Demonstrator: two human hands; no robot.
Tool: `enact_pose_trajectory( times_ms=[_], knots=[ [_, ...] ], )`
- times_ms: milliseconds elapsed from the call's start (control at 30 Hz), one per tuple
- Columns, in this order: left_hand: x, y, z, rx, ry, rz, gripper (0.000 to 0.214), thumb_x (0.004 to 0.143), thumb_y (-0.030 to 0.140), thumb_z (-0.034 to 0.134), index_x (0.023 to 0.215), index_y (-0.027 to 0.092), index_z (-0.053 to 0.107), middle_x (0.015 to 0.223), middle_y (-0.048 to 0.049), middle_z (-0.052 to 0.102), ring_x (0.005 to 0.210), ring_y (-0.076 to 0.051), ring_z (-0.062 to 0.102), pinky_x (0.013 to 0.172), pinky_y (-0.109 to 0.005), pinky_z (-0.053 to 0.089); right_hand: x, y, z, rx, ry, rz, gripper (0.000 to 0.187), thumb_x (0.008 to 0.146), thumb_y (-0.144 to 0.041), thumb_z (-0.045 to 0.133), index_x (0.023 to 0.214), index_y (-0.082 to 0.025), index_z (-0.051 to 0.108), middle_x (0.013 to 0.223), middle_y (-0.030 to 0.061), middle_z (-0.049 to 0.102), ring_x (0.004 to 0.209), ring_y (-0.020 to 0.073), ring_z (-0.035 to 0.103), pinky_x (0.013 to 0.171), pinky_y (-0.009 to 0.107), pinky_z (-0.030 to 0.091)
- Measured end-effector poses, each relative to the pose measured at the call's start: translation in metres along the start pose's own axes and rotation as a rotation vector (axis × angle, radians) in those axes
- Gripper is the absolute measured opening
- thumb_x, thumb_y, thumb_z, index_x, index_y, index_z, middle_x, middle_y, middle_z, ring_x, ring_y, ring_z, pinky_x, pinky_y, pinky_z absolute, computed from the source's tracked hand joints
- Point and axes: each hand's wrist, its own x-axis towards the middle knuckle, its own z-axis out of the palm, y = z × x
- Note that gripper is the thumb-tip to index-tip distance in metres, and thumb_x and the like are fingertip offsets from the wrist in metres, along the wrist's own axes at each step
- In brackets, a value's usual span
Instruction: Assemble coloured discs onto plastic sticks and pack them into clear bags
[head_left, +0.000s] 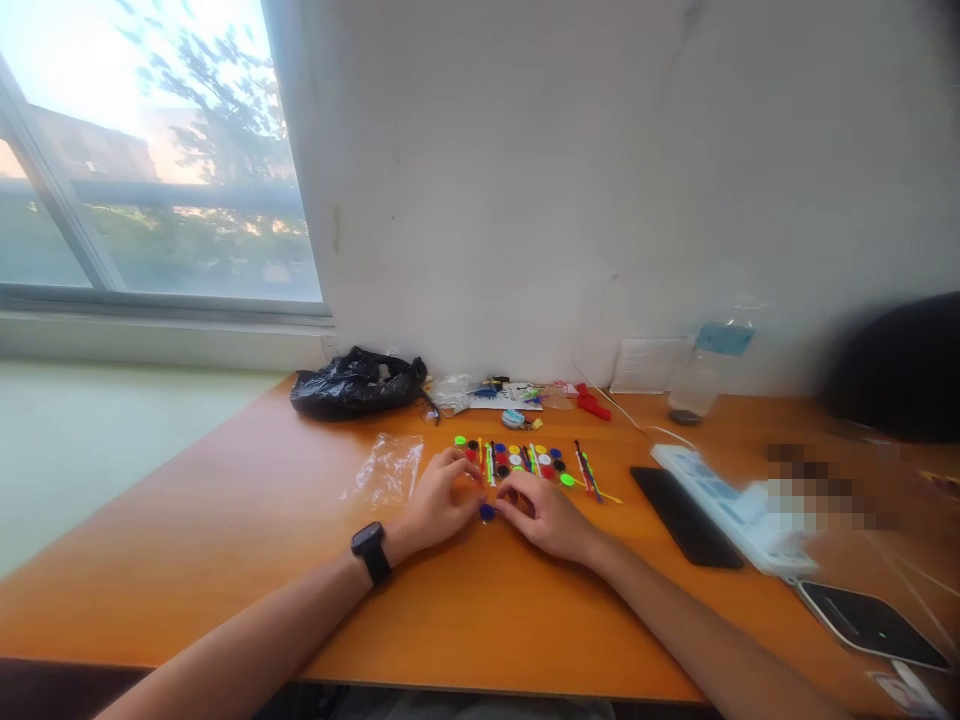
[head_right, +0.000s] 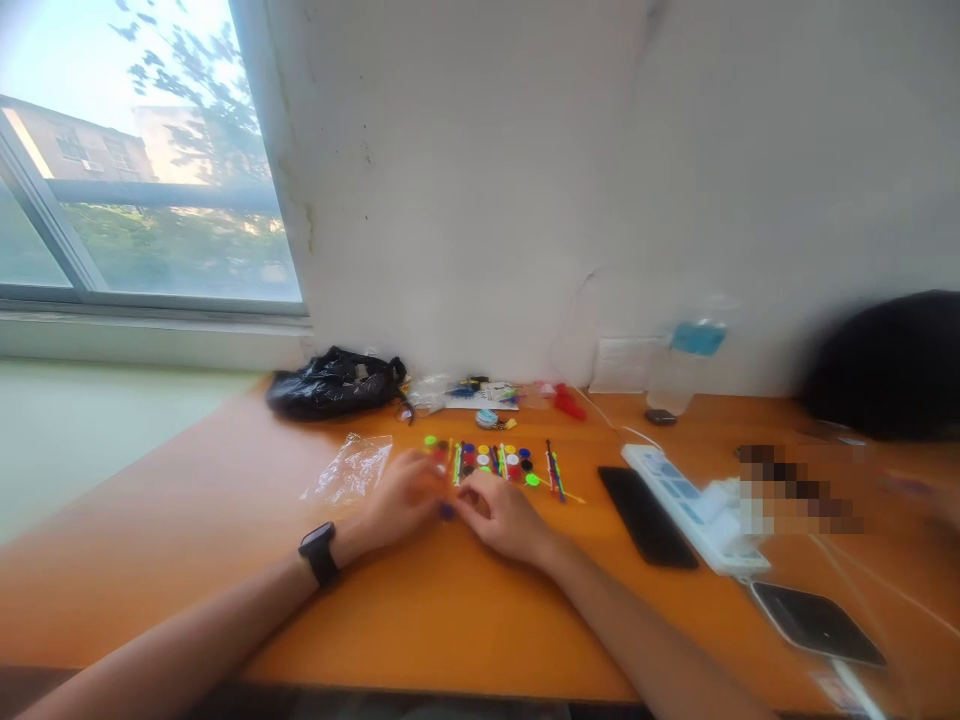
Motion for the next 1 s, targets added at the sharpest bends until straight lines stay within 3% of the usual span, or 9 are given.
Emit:
enact_pose_trajectory(
  times_ms=[133, 233, 367, 600, 1000],
  knots=[
    [0.0, -0.011, 0.003, 0.045, 0.078, -0.038, 0.022, 0.089, 0.029, 0.072, 0.111, 0.024, 0.071, 0.121, -0.0108, 0.064, 0.114, -0.029, 0.06, 0.101, -0.043, 0.048, 0.001, 0.0, -0.002, -0.019, 0.072, -0.06, 0.013, 0.1, -0.034, 0.065, 0.1, -0.022, 0.068, 0.098, 0.0068, 0.069, 0.094, 0.024, 0.062, 0.087, 0.037, 0.047],
    [0.001, -0.014, 0.003, 0.039, 0.067, -0.052, 0.018, 0.092, 0.024, 0.065, 0.108, 0.022, 0.072, 0.118, -0.0109, 0.065, 0.112, -0.028, 0.061, 0.1, -0.042, 0.048, 0.002, -0.001, -0.002, -0.046, 0.073, -0.089, 0.009, 0.098, -0.03, 0.067, 0.103, -0.022, 0.068, 0.1, 0.0072, 0.069, 0.099, 0.0253, 0.06, 0.091, 0.04, 0.046],
    [0.001, -0.009, 0.001, -0.001, -0.029, -0.078, 0.018, 0.093, 0.02, 0.059, 0.1, 0.021, 0.076, 0.107, -0.0101, 0.069, 0.103, -0.026, 0.063, 0.094, -0.04, 0.049, 0.002, -0.003, -0.001, -0.034, 0.036, -0.089, 0.007, 0.099, -0.029, 0.065, 0.102, -0.022, 0.067, 0.097, 0.0064, 0.067, 0.095, 0.0242, 0.06, 0.088, 0.039, 0.047],
    [0.001, 0.004, -0.005, -0.011, -0.186, 0.012, 0.033, 0.103, 0.04, 0.053, 0.094, 0.023, 0.079, 0.097, -0.0094, 0.069, 0.094, -0.025, 0.062, 0.087, -0.036, 0.049, -0.001, 0.0, 0.0, -0.025, -0.018, -0.057, 0.01, 0.101, -0.029, 0.063, 0.101, -0.022, 0.069, 0.094, 0.0058, 0.067, 0.089, 0.0221, 0.059, 0.081, 0.036, 0.047],
    [-0.002, 0.003, 0.0, 0.126, -0.18, 0.07, 0.033, 0.103, 0.039, 0.053, 0.087, 0.023, 0.077, 0.098, -0.0079, 0.069, 0.096, -0.024, 0.064, 0.083, -0.035, 0.052, -0.002, 0.002, 0.001, -0.065, -0.032, -0.064, 0.014, 0.103, -0.033, 0.061, 0.097, -0.022, 0.068, 0.092, 0.0048, 0.066, 0.087, 0.0214, 0.058, 0.078, 0.035, 0.046]
  ],
)
